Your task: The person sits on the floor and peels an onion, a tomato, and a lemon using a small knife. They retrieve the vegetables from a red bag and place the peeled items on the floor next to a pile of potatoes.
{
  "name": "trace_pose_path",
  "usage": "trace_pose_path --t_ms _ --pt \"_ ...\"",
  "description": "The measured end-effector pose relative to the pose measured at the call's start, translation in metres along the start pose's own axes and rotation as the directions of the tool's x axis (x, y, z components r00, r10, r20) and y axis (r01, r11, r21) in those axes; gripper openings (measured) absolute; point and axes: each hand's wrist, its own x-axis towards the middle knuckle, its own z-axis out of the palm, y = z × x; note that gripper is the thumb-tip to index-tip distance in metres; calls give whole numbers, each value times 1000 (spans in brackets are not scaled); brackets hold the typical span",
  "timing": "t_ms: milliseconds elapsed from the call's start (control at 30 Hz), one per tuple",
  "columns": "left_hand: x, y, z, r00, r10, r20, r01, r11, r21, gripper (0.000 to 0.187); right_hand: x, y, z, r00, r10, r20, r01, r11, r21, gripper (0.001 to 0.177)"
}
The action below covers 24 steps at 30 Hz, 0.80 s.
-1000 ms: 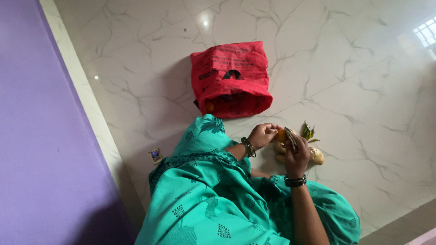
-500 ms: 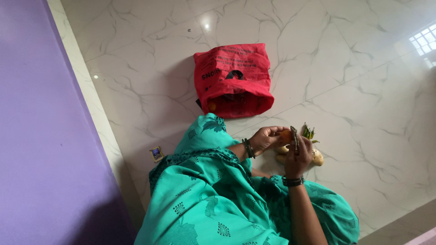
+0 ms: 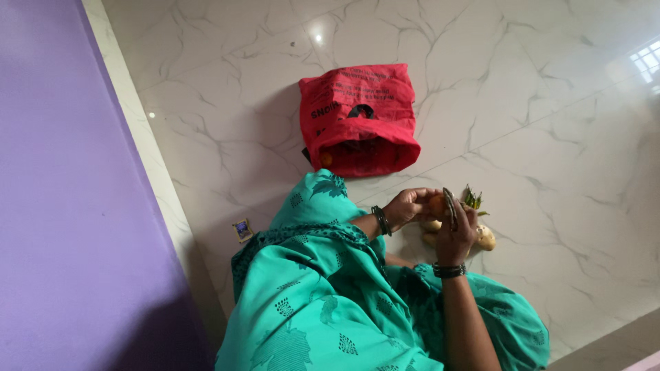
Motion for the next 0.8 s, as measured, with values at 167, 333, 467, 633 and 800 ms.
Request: trace_pose_path --t_ms 167,333,467,633,800 --pt "2 0 2 1000 -19 -18 19 999 -35 43 -5 9 5 987 162 15 -162 984 76 23" --pt "13 -26 -22 994 -10 -112 -3 993 -117 39 -7 -6 10 990 132 48 -132 991 -3 35" --pt "32 -48 -40 985 -7 -170 -17 990 -138 35 -8 -22 8 988 -121 92 132 983 -124 49" --pt "31 -50 -45 992 25 -128 -22 999 23 49 -4 -15 10 991 -97 97 102 994 -45 41" --pt "33 -45 -43 995 36 -90 -24 991 130 47 -4 12 12 952 279 122 -303 912 278 27"
